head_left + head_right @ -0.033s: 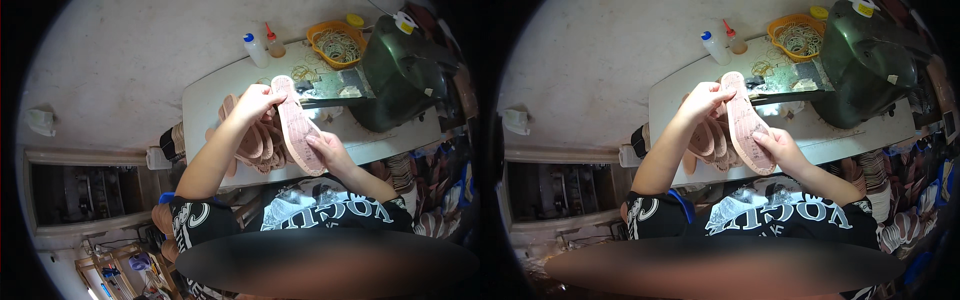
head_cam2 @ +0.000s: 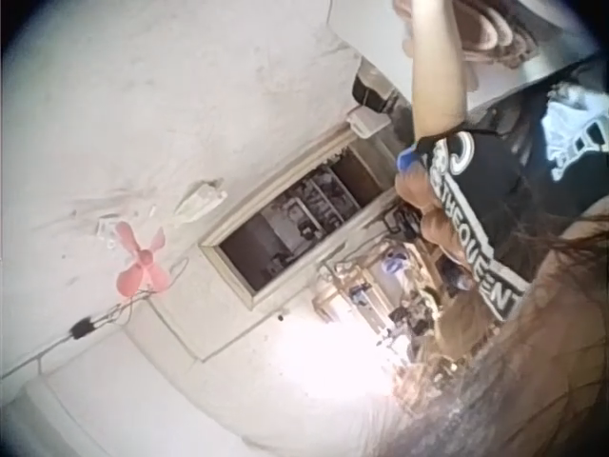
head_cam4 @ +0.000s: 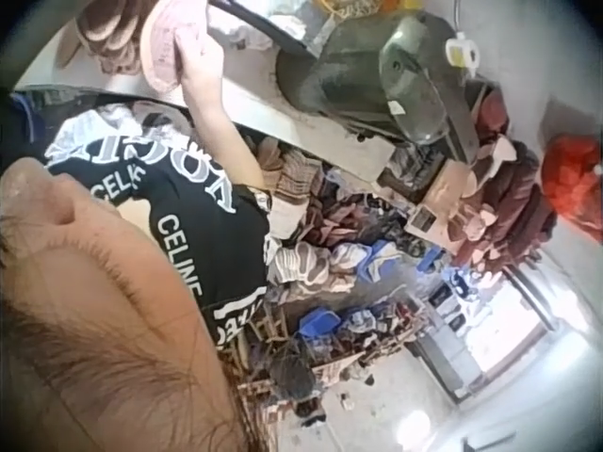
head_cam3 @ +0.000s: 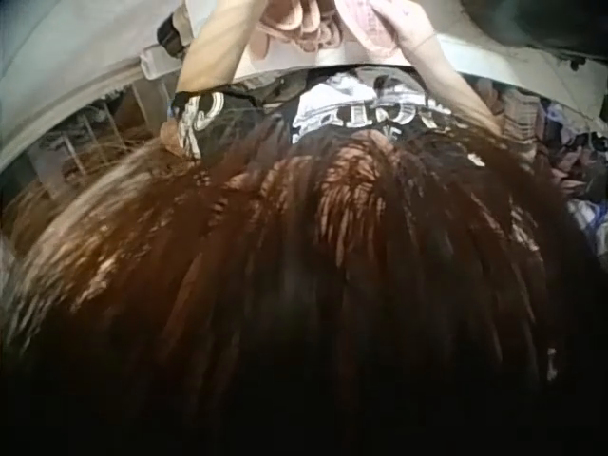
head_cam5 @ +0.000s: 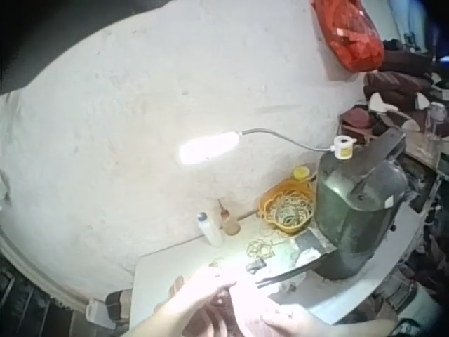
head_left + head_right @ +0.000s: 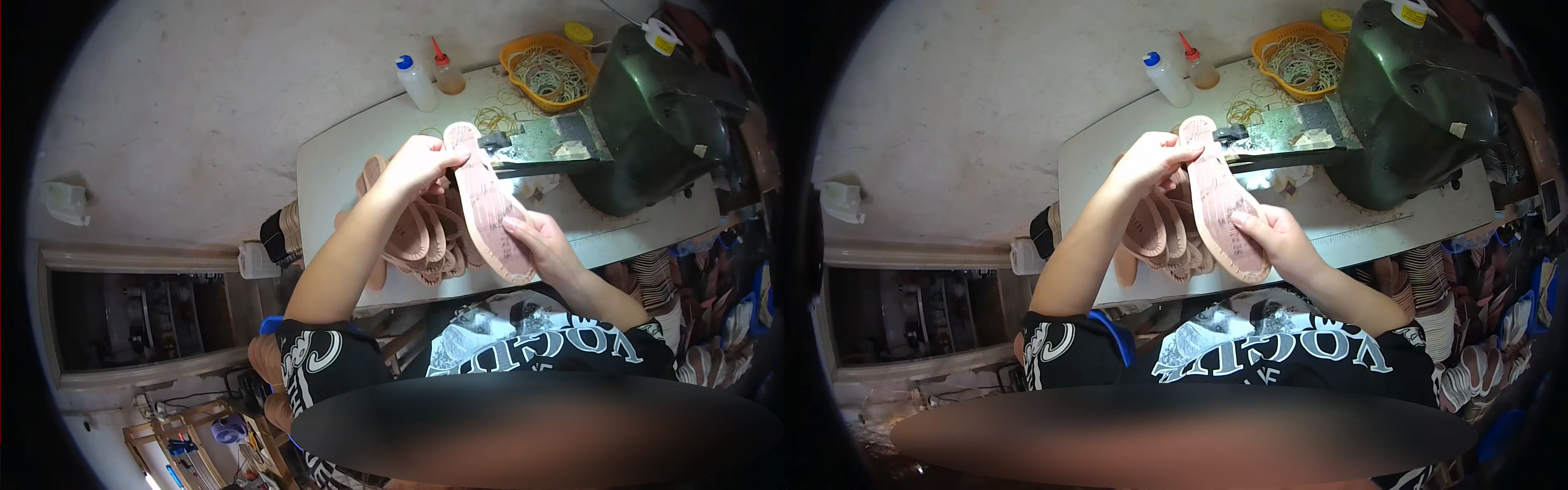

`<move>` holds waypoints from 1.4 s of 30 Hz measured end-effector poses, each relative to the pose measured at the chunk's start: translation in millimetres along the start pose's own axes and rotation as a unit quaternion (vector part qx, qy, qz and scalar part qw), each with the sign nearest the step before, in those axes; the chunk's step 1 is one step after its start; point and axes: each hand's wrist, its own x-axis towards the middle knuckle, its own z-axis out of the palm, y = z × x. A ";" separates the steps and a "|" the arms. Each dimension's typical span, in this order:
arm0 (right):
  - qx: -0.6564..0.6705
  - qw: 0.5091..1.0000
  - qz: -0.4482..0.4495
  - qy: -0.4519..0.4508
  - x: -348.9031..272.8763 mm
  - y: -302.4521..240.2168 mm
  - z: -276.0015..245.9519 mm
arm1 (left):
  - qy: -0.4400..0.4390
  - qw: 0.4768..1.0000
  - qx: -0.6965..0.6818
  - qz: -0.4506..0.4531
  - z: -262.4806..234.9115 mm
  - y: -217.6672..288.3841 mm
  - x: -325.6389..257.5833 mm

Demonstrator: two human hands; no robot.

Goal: Applying adhesive and manually assembling components of shoe insoles at a manufacturing station.

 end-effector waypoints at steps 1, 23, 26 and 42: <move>-0.003 1.000 -0.004 0.000 3.8 -2.0 -4.6 | -0.008 1.000 0.012 -0.021 -1.4 6.1 4.1; -0.354 0.891 -0.238 -0.153 13.0 -34.7 37.3 | 0.459 0.876 -0.056 0.139 -94.8 -152.2 -139.0; -0.314 0.897 -0.242 -0.193 43.5 -38.2 56.0 | 0.452 0.887 0.078 0.056 -89.6 -240.2 -112.9; -0.602 0.787 -0.118 -0.065 134.1 46.2 70.9 | 0.623 0.754 0.162 0.127 12.8 -277.0 -81.7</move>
